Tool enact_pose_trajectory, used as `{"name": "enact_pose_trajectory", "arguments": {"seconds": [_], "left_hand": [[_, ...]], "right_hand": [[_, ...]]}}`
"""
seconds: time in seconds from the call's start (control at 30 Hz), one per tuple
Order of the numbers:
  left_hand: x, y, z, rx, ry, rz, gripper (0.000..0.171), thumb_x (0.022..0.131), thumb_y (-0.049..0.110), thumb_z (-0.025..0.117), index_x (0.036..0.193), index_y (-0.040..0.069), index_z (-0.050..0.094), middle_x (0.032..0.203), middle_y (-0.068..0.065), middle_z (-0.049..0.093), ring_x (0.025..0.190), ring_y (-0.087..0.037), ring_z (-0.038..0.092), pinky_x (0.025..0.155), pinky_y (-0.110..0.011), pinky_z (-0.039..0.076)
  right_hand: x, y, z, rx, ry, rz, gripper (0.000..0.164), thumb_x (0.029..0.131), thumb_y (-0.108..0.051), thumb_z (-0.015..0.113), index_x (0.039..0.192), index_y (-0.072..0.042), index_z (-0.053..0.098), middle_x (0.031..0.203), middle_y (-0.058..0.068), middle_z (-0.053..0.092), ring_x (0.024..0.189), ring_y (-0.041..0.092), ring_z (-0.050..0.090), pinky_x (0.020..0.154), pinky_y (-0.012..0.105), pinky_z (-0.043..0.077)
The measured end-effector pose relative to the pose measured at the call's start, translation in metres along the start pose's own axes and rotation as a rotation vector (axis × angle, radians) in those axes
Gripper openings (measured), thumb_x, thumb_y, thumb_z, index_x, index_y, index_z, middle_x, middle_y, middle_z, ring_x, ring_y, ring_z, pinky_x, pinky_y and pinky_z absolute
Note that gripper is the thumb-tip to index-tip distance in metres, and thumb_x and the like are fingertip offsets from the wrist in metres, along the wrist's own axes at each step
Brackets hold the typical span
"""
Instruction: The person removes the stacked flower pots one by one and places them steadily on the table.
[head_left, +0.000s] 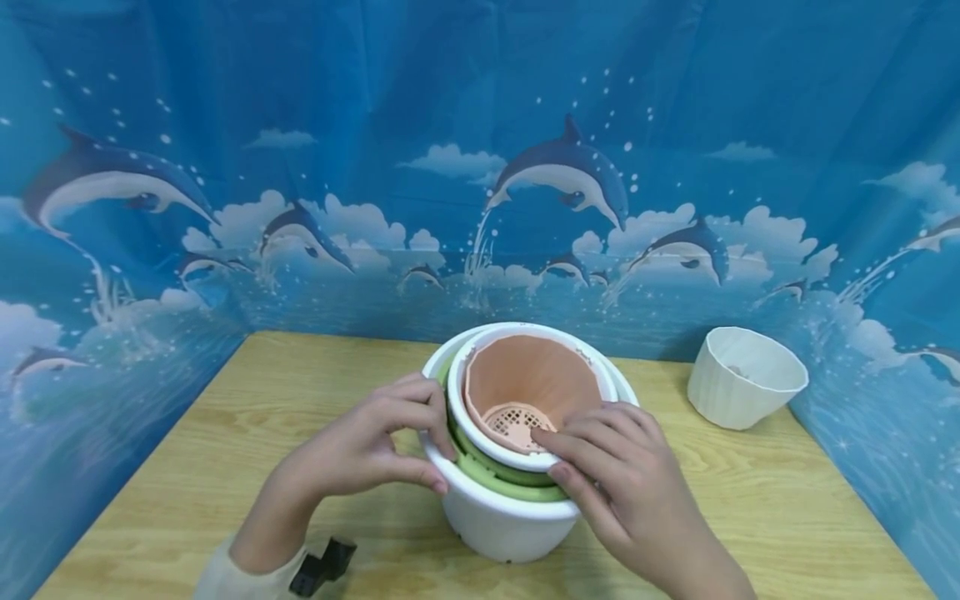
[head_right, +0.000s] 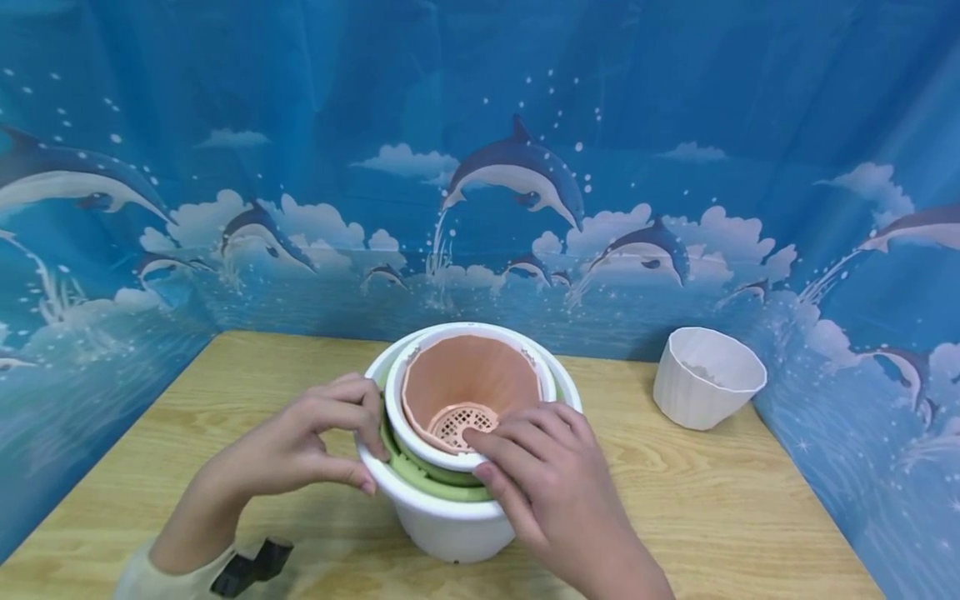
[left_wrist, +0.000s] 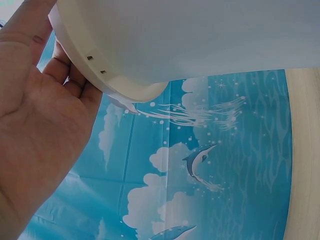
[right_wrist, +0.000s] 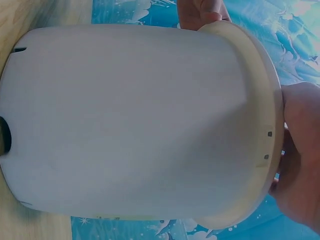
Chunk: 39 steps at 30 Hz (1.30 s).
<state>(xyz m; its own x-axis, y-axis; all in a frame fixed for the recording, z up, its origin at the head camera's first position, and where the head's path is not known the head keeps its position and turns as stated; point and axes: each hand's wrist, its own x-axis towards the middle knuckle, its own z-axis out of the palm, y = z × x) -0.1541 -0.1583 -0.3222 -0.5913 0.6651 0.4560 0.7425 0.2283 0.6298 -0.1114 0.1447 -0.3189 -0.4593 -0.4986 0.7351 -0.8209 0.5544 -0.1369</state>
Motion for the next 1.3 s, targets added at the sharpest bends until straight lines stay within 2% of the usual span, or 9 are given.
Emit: {"name": "enact_pose_trajectory", "arguments": {"seconds": [0.33,0.67,0.93,1.17,1.3], "left_hand": [[0.0,0.001,0.0,-0.002,0.0,-0.002,0.018,0.075,0.033,0.084,0.087,0.029,0.071,0.093,0.013,0.058,0.095,-0.011,0.054,0.089,-0.033,0.047],[0.0,0.0,0.0,-0.006,-0.003,0.001,0.019,0.075,0.032,0.084,0.087,0.029,0.071,0.093,0.013,0.058,0.096,-0.011,0.053,0.088,-0.033,0.047],[0.0,0.0,0.0,-0.008,-0.008,-0.002,0.018,0.075,0.031,0.084,0.087,0.029,0.071,0.093,0.013,0.058,0.095,-0.011,0.053,0.086,-0.032,0.047],[0.0,0.001,0.0,-0.021,-0.011,-0.004,0.018,0.076,0.029,0.085,0.088,0.028,0.07,0.094,0.012,0.058,0.095,-0.012,0.053,0.086,-0.033,0.047],[0.0,0.001,-0.001,-0.024,-0.015,-0.018,0.018,0.076,0.029,0.084,0.087,0.028,0.071,0.094,0.012,0.059,0.095,-0.012,0.053,0.085,-0.033,0.047]], "right_hand": [[0.0,-0.002,0.004,0.009,0.053,-0.03,0.026,0.103,-0.033,0.056,0.115,-0.019,0.073,0.103,-0.01,0.071,0.098,0.013,0.06,0.098,0.041,0.034],[0.003,-0.006,0.006,0.04,0.133,-0.074,0.026,0.101,-0.032,0.058,0.113,-0.015,0.074,0.102,-0.005,0.073,0.096,0.016,0.062,0.102,0.041,0.032],[0.009,-0.007,0.008,0.068,0.276,-0.164,0.027,0.097,-0.03,0.066,0.106,-0.006,0.075,0.095,0.003,0.073,0.09,0.022,0.062,0.109,0.041,0.034],[0.008,-0.008,0.008,0.066,0.359,-0.144,0.034,0.092,-0.032,0.072,0.106,-0.001,0.075,0.095,0.007,0.072,0.092,0.024,0.061,0.111,0.041,0.034],[0.006,-0.008,0.006,0.049,0.359,-0.113,0.031,0.096,-0.03,0.068,0.107,-0.001,0.075,0.094,0.007,0.071,0.094,0.025,0.059,0.111,0.039,0.034]]}}
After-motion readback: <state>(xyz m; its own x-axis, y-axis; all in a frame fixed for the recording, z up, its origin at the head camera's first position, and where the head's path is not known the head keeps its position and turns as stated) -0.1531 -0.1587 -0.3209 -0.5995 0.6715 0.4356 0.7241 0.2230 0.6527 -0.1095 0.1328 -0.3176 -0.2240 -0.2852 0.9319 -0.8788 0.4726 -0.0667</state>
